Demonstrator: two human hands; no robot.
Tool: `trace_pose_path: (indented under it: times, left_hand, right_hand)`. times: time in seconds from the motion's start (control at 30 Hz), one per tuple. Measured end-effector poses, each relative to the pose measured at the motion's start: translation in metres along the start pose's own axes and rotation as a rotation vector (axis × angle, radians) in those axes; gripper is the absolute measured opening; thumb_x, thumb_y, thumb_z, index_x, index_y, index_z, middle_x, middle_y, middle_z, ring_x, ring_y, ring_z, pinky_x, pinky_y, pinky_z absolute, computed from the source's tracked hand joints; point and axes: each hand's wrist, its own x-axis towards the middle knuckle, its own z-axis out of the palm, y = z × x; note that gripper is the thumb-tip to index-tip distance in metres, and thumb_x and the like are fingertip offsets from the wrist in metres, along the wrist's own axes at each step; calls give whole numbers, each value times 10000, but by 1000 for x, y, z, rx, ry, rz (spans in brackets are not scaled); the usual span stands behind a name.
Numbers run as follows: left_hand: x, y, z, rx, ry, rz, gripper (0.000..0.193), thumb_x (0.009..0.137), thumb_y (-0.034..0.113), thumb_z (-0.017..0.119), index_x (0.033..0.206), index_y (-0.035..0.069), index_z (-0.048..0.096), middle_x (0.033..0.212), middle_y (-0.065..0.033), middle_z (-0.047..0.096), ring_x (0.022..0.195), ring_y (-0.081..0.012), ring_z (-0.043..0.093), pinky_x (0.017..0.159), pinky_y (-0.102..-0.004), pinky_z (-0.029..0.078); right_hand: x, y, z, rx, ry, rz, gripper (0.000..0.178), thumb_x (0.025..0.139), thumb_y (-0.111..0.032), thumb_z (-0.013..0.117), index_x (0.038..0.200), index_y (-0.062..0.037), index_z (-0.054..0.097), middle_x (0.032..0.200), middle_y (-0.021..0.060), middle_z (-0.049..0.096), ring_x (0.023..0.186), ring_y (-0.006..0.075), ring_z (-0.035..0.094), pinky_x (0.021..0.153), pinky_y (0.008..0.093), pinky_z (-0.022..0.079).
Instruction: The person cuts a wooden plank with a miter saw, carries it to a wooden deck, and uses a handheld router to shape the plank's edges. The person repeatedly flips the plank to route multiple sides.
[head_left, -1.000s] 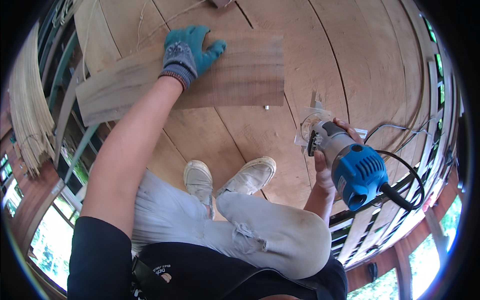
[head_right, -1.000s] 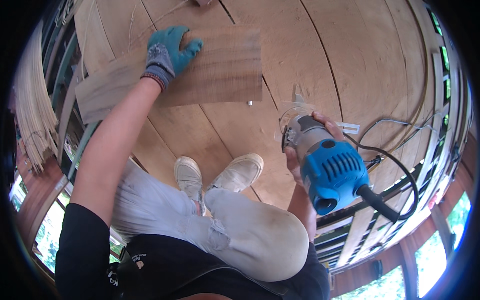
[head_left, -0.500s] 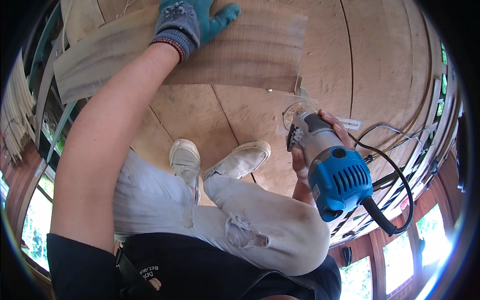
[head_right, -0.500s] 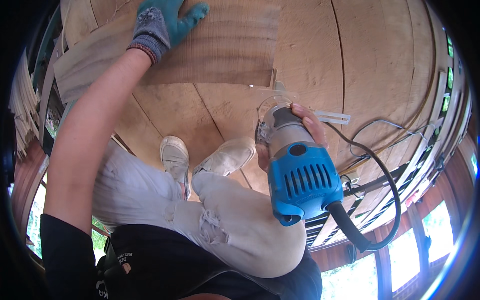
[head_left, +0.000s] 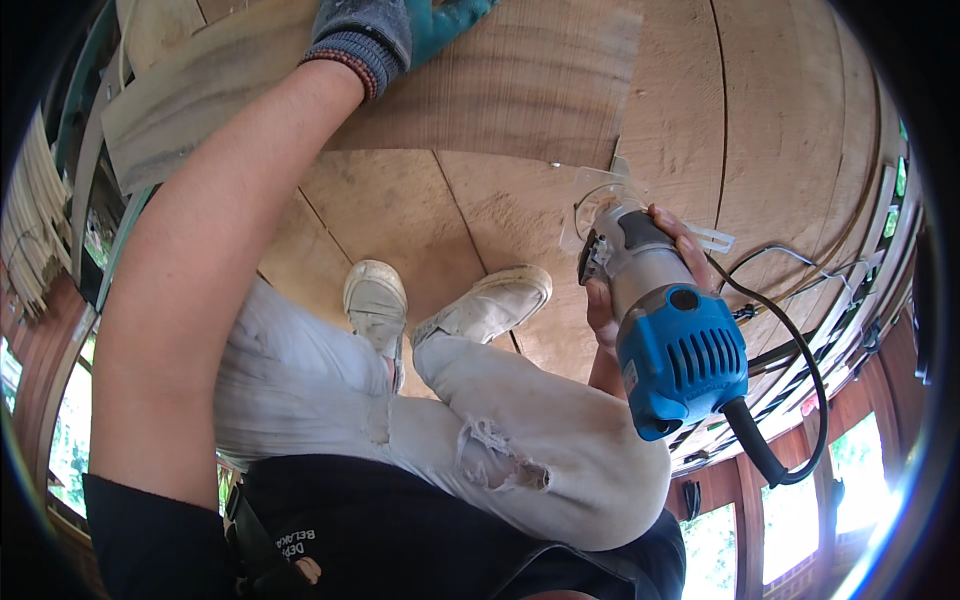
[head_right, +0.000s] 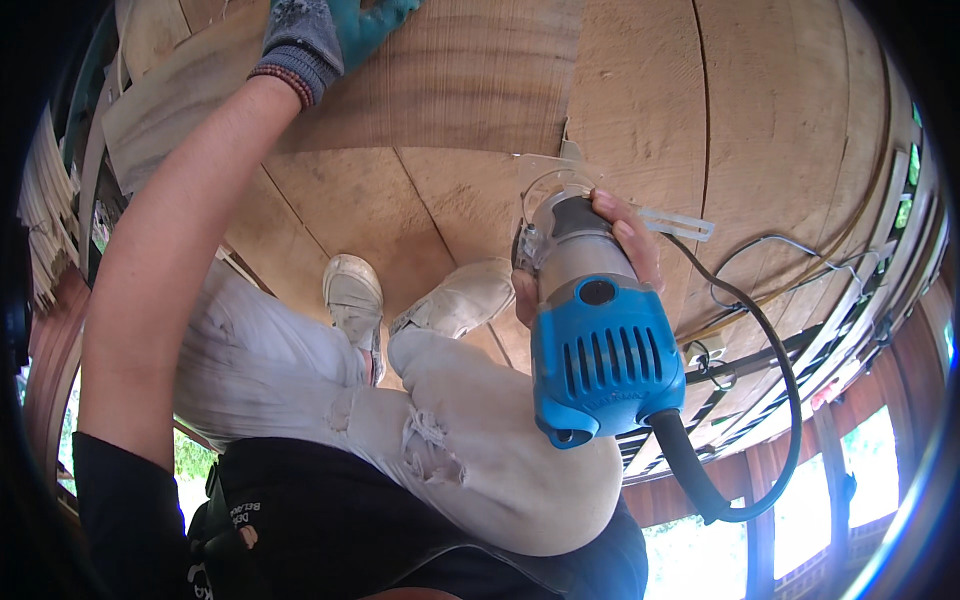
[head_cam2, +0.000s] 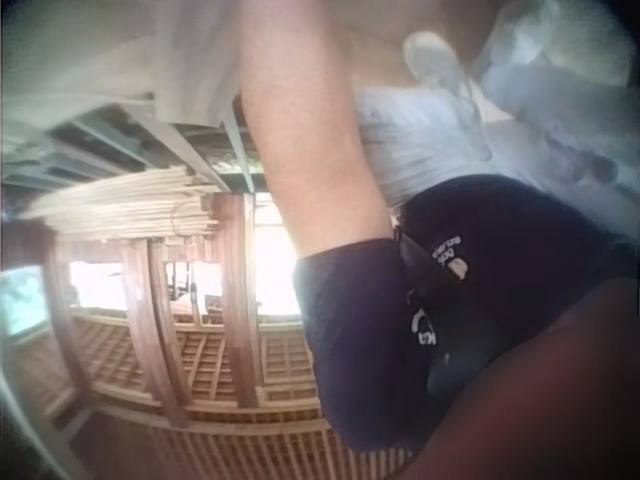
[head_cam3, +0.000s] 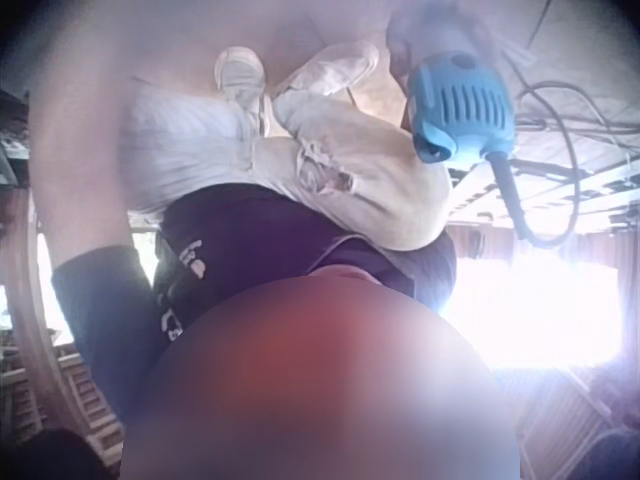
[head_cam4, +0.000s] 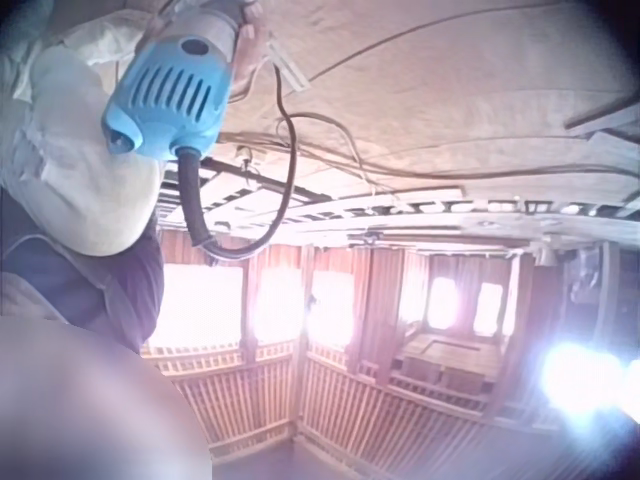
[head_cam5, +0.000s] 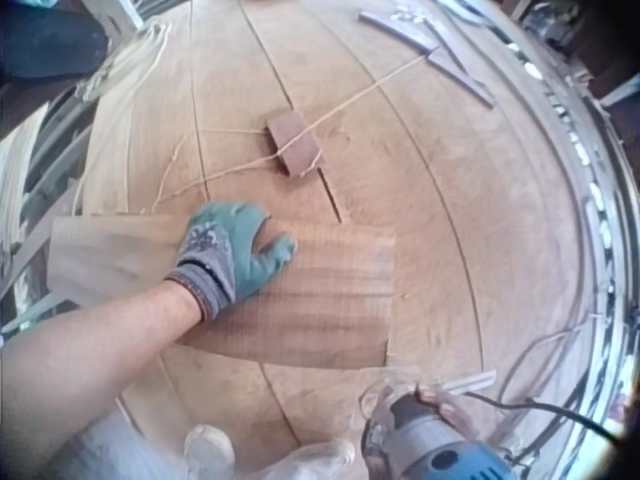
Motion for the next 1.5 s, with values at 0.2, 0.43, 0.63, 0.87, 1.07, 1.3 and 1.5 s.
trace_pose_path:
  times: [0.2,0.43,0.63,0.87,1.07,1.3,1.5]
  left_hand:
    - [1,1,0,-7,-15,-8,407,846,468,684,841,61,676,837,-205,692,853,-411,665,819,-521,510]
    - [2,0,-1,-3,-7,6,405,858,456,681,863,51,675,848,-208,690,869,-410,662,826,-518,508]
    - [1,1,-2,-2,-7,5,403,862,452,678,864,49,674,856,-214,689,878,-413,660,830,-517,508]
    - [2,2,-3,3,-13,5,405,865,452,673,851,47,671,851,-219,684,873,-418,658,828,-517,506]
    - [1,1,-3,0,-26,-1,405,865,451,672,839,47,664,844,-220,681,866,-419,655,823,-518,506]
    - [1,1,-3,1,-27,-8,405,867,451,673,817,49,651,833,-220,674,860,-423,652,814,-524,504]
    - [1,2,-3,-1,-14,8,411,871,452,671,814,45,643,833,-223,670,858,-427,648,816,-527,503]
  right_hand:
    - [3,-1,-3,23,-73,23,915,770,-196,882,1492,-100,328,1385,209,532,1289,356,566,1087,458,491]
    - [4,-2,-2,10,-91,52,907,772,-170,880,1484,-115,321,1401,198,512,1314,344,543,1100,461,480]
    - [8,0,0,3,-82,44,910,767,-181,886,1478,-114,323,1400,198,515,1310,342,547,1095,462,486]
    - [7,4,3,6,-57,19,922,758,-191,893,1478,-111,323,1396,197,520,1304,342,553,1093,461,487]
    - [4,6,2,10,-68,17,933,750,-199,900,1477,-109,322,1393,197,525,1299,341,559,1092,460,489]
    - [1,13,3,16,-60,7,945,741,-208,907,1477,-107,322,1390,196,531,1292,341,565,1091,458,490]
    - [1,17,9,7,72,-18,821,796,-375,872,1420,-71,434,1268,228,620,1202,378,644,1049,525,540]
